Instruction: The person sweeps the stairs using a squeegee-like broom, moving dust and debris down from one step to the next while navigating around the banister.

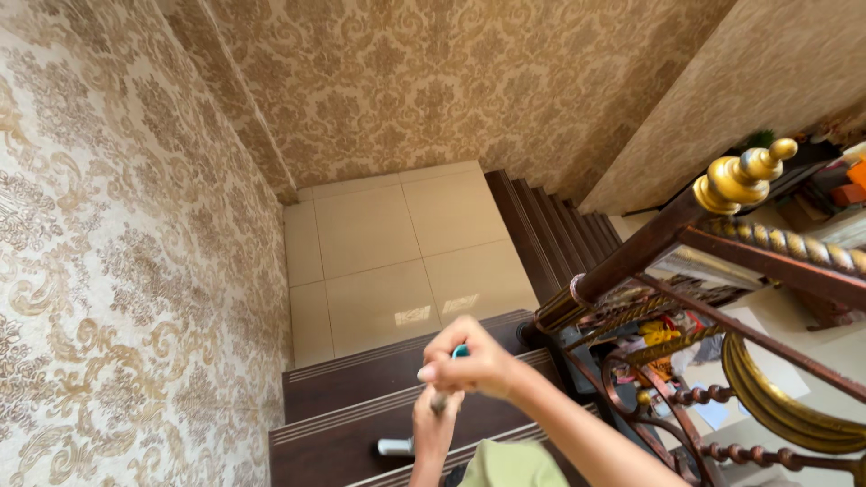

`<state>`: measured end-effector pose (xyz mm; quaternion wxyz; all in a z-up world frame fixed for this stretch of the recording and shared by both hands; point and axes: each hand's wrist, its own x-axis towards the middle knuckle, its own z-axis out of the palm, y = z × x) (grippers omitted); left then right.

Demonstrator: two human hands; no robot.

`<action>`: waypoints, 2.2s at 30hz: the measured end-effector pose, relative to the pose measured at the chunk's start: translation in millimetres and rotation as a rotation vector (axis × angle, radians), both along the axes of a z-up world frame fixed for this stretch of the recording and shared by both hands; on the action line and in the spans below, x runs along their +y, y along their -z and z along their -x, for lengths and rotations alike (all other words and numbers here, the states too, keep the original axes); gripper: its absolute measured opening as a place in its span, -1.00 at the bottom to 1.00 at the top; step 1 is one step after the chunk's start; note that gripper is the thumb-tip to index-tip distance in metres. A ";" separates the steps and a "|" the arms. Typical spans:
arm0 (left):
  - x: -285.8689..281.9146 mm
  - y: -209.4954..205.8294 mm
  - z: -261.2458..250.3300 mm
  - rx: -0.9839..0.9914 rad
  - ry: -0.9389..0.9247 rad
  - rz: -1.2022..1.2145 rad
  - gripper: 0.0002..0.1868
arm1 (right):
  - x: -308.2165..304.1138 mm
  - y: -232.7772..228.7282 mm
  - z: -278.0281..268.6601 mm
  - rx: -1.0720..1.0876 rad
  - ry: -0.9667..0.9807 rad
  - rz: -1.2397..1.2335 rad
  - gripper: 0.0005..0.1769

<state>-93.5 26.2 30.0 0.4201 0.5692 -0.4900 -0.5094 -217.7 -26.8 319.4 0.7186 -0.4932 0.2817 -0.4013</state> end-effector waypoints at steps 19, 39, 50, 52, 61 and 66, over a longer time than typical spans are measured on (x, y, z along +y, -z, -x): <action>-30.6 -41.1 74.0 -0.127 -0.008 0.357 -0.68 | 34.7 -3.0 67.7 0.276 0.247 0.118 -0.58; -39.2 26.6 129.3 0.031 -0.022 0.058 -0.76 | 48.7 38.7 68.6 0.178 0.312 0.044 -0.80; -24.8 -85.3 192.1 -0.027 0.281 0.032 -0.59 | 42.4 -0.4 142.4 -0.091 0.913 0.161 -0.51; -21.0 -76.8 195.4 -0.036 0.363 -0.046 -0.60 | 42.4 4.7 147.8 -0.059 0.926 0.131 -0.52; -19.1 -20.8 230.2 -0.277 0.504 -0.062 -0.71 | 53.3 31.9 159.1 0.112 0.968 0.210 -0.54; -16.1 -44.4 237.3 -0.116 0.360 0.016 -0.67 | 77.4 44.4 160.7 0.121 1.034 0.364 -0.54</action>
